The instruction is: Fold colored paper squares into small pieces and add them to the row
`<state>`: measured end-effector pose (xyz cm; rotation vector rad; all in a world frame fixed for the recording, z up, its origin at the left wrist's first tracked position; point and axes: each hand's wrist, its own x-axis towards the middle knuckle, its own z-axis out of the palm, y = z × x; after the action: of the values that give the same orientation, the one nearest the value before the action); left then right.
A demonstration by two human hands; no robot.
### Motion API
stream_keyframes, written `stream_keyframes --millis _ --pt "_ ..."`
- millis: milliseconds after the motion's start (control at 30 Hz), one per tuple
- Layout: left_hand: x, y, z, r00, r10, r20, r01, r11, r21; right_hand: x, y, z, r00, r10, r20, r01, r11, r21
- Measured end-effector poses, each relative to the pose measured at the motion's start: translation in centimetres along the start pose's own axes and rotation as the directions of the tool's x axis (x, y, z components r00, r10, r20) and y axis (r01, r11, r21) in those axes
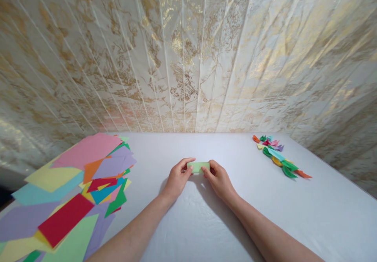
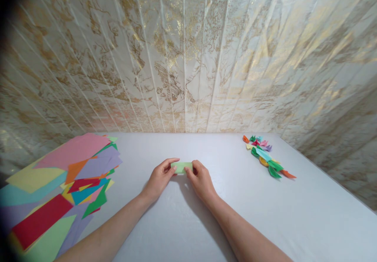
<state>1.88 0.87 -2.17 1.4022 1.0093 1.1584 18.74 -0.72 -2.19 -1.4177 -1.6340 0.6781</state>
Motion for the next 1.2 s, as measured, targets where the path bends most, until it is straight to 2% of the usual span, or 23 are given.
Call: stream_keyframes --millis 700,833,1000,1100,1200 --pt "0.17 -0.26 0.21 0.997 -0.007 -0.076 0.006 1.000 -0.009 -0.11 -0.01 -0.03 0.999 -0.038 -0.011 0.039 0.999 0.029" --pt "0.25 -0.30 0.17 0.995 0.003 -0.100 -0.003 1.000 -0.004 -0.06 0.07 0.07 1.000 -0.011 -0.019 0.014 0.988 0.156" --pt "0.30 -0.36 0.03 0.993 0.027 -0.117 -0.025 0.999 0.022 0.16 -0.15 0.17 0.997 0.064 -0.051 -0.038 0.917 0.398" --pt "0.29 -0.32 -0.04 0.992 0.040 -0.118 -0.036 0.998 0.043 0.23 -0.35 0.06 0.998 0.063 0.023 -0.067 0.923 0.380" --pt "0.28 -0.28 -0.05 0.992 0.049 -0.115 -0.042 0.997 0.058 0.21 -0.35 -0.06 0.998 0.058 0.029 -0.065 0.943 0.327"
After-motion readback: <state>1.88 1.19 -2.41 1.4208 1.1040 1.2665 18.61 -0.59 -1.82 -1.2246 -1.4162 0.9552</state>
